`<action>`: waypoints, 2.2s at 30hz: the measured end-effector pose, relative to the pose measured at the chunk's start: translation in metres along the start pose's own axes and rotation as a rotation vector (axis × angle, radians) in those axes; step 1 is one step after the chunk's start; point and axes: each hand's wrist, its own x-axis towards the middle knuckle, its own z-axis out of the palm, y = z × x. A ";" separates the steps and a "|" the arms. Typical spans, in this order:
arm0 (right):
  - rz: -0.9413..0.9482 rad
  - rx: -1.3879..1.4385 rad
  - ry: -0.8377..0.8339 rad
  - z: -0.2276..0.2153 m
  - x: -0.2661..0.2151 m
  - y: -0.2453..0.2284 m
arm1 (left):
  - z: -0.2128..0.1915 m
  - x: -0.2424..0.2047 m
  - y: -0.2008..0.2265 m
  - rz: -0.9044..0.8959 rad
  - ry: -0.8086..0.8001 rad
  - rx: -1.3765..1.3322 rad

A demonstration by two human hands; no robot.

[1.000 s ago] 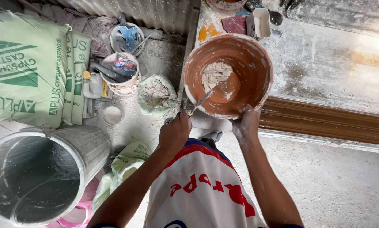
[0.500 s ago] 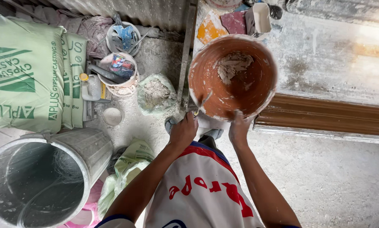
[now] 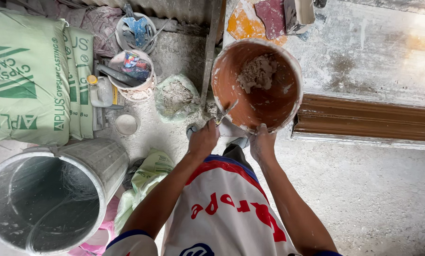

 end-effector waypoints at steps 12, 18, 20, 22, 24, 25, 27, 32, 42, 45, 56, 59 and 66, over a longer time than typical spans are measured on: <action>0.114 0.093 -0.018 0.025 -0.010 -0.055 | -0.037 0.030 0.005 0.123 0.156 0.022; 0.131 0.148 -0.088 0.021 -0.007 -0.067 | -0.044 0.044 0.016 0.100 0.016 0.000; 0.145 0.210 -0.114 0.019 -0.011 -0.070 | -0.047 0.048 0.012 0.030 -0.120 -0.005; 0.156 0.233 -0.112 0.018 -0.017 -0.073 | -0.050 0.046 0.009 0.093 0.092 0.010; 0.156 0.222 -0.098 0.023 -0.021 -0.079 | -0.056 0.049 0.005 0.144 0.129 -0.010; 0.184 0.240 -0.076 0.027 -0.021 -0.081 | -0.060 0.051 0.003 0.162 0.055 -0.039; 0.238 0.277 -0.017 0.031 -0.025 -0.087 | -0.064 0.055 0.004 0.200 0.007 -0.040; 0.173 0.179 -0.054 0.033 -0.034 -0.084 | -0.077 0.056 0.001 0.178 -0.066 0.058; 0.236 0.201 -0.106 0.026 -0.031 -0.078 | -0.099 0.052 -0.023 0.184 -0.071 0.034; 0.201 0.099 -0.072 0.022 -0.028 -0.072 | -0.104 0.053 -0.026 0.162 -0.086 0.053; 0.216 0.084 -0.126 0.016 -0.035 -0.068 | -0.114 0.033 -0.011 0.078 0.066 0.128; 0.215 0.136 -0.152 0.015 -0.032 -0.063 | -0.113 0.022 -0.002 0.240 0.299 0.210; 0.286 0.070 -0.043 -0.003 -0.020 -0.044 | -0.090 0.006 0.003 -0.036 -0.017 -0.056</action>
